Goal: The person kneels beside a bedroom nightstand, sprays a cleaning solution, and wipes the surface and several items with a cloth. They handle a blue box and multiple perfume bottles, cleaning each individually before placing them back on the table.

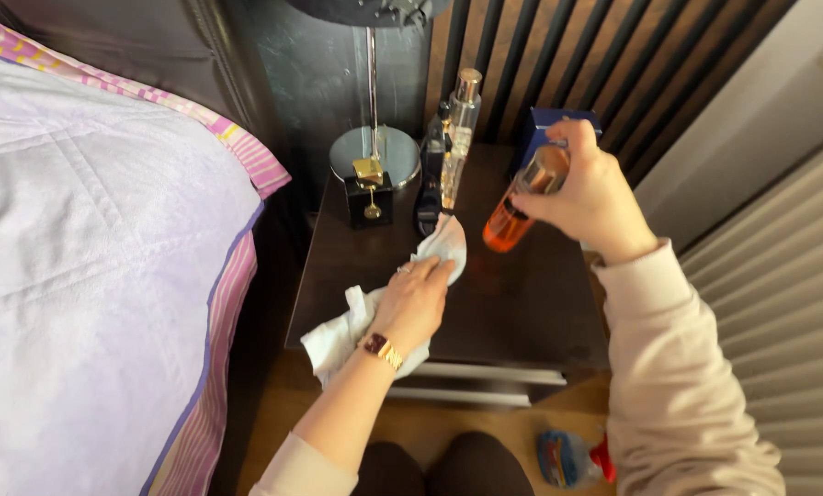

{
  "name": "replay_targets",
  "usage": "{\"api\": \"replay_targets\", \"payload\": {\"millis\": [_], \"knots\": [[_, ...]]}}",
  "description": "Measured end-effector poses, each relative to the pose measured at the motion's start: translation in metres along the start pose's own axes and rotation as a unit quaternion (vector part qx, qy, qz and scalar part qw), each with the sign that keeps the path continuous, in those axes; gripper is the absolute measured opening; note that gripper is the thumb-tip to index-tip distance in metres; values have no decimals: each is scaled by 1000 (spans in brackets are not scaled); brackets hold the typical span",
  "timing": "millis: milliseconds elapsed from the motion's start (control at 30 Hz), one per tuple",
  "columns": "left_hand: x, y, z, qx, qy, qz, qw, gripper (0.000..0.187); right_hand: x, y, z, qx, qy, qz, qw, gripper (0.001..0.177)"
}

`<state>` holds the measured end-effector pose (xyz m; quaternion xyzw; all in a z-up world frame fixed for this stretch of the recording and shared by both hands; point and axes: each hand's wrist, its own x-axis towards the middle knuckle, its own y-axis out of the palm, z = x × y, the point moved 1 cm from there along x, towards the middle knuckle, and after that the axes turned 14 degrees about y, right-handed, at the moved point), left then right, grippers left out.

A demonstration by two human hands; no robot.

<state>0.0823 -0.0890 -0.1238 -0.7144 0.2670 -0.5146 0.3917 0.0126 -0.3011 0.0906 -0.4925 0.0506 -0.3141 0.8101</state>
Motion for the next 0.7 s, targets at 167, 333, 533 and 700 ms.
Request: {"api": "replay_targets", "payload": {"millis": [167, 333, 533, 700], "knots": [[-1, 12, 0, 31, 10, -8, 999, 44, -64, -5, -19, 71, 51, 9, 996, 80], [-3, 19, 6, 49, -10, 9, 999, 42, -83, -9, -39, 105, 74, 18, 992, 83], [-7, 16, 2, 50, -30, 12, 998, 38, -90, -6, -46, 135, 71, 34, 988, 82], [-7, 15, 1, 55, -36, 8, 998, 36, -91, 4, -57, 161, 70, 44, 983, 84]]}}
